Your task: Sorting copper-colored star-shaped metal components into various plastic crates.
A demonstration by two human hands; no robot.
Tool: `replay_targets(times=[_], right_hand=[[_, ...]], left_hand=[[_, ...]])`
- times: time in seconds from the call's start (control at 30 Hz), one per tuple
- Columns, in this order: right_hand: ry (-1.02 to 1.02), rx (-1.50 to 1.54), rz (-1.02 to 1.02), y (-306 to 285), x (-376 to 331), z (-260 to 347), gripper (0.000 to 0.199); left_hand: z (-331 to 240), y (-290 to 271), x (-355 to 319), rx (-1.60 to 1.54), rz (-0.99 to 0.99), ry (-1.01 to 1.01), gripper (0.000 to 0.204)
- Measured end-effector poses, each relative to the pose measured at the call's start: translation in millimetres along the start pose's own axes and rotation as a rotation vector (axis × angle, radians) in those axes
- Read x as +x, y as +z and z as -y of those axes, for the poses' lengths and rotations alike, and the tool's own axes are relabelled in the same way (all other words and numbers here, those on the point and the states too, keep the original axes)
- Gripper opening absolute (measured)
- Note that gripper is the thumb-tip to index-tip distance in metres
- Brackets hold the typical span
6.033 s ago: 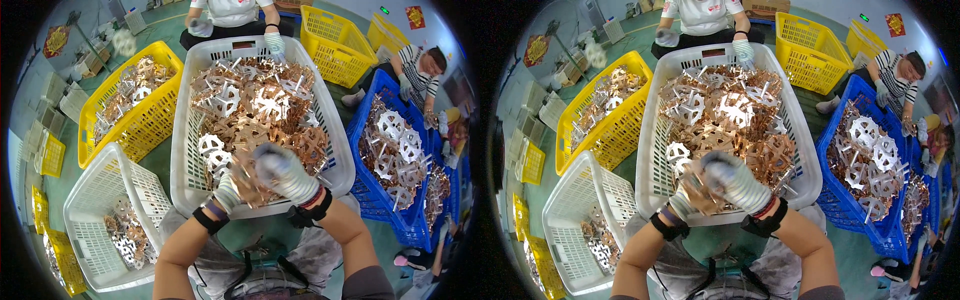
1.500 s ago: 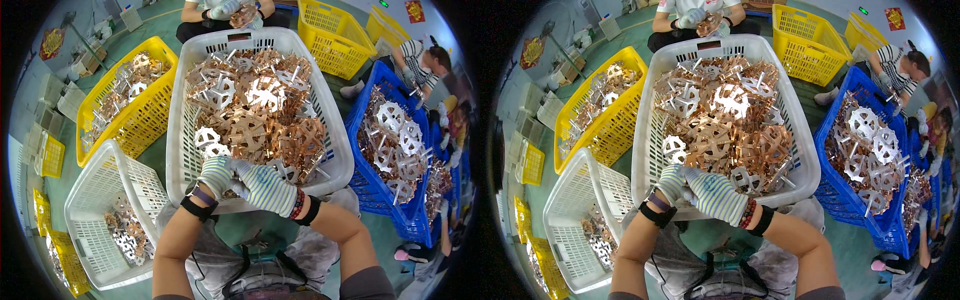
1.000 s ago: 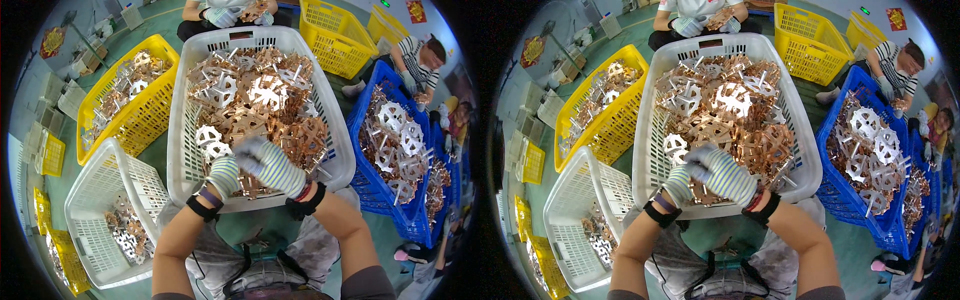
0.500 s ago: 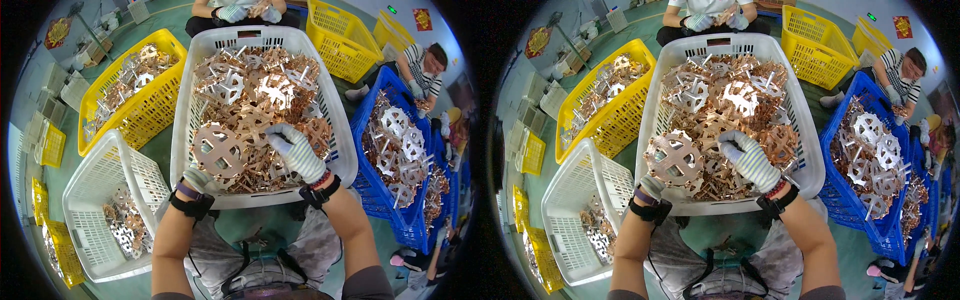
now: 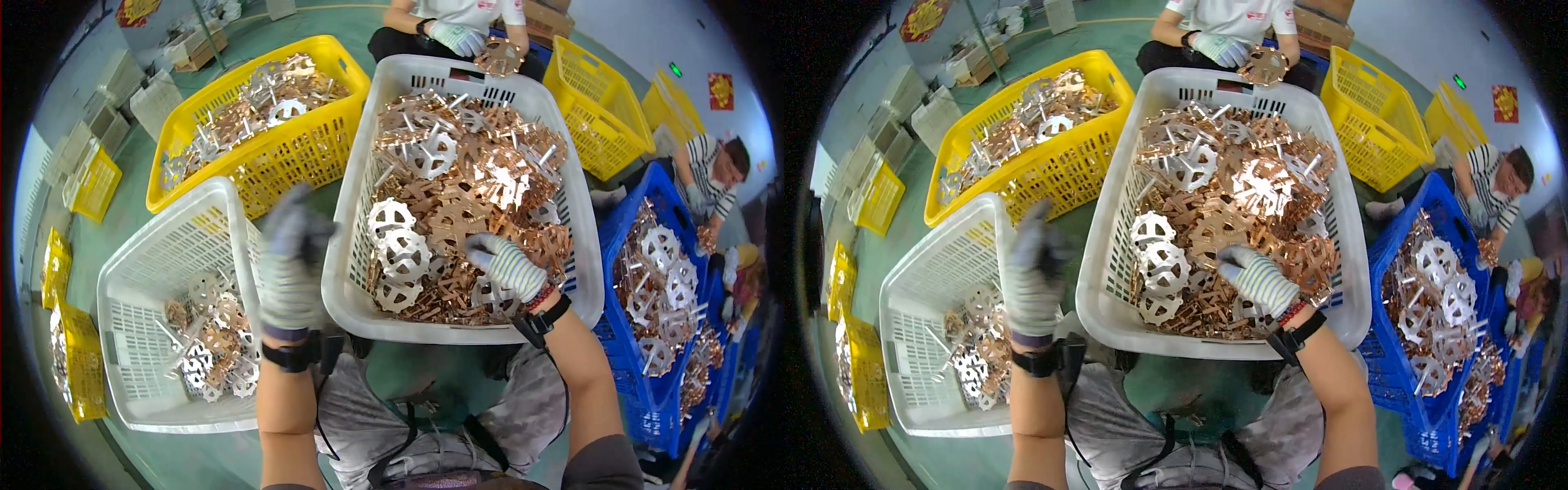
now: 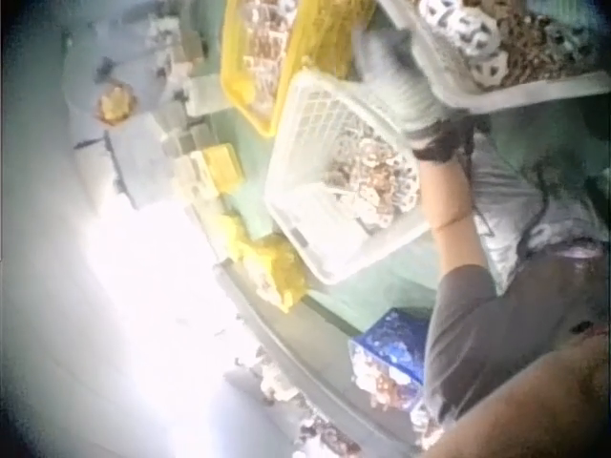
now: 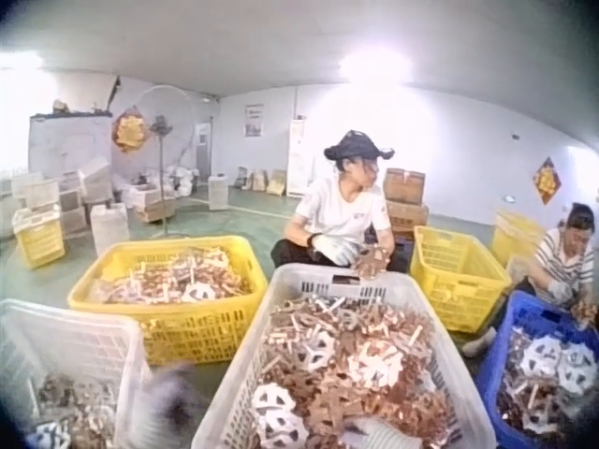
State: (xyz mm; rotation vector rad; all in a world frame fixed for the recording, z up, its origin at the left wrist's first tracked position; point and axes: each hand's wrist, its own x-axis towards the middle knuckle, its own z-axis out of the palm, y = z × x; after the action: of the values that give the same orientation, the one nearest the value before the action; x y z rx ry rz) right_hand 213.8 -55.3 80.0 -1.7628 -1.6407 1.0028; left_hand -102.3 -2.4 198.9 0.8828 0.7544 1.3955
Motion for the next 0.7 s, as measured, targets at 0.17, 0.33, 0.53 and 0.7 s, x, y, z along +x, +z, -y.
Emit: replay_targets(times=[0.17, 0.33, 0.53, 0.7], right_hand=[[-0.142, -0.057, 0.394, 75.3, 67.6, 14.9, 0.044], [-0.083, -0.646, 0.278, 148.1, 104.6, -4.5, 0.041], [0.178, 0.163, 0.295, 108.2, 93.8, 11.1, 0.038], [0.108, 0.699, -0.21, 52.9, 23.0, 60.1, 0.022]], left_hand=[[27.2, 18.7, 3.6, 0.191, 0.229, -0.083, 0.034], [50.4, 16.2, 23.5, 0.134, 0.233, -0.152, 0.032], [58.6, 9.7, 23.4, 0.19, 0.347, -0.214, 0.033], [77.3, 11.4, 16.2, 0.33, 0.423, -0.399, 0.043]])
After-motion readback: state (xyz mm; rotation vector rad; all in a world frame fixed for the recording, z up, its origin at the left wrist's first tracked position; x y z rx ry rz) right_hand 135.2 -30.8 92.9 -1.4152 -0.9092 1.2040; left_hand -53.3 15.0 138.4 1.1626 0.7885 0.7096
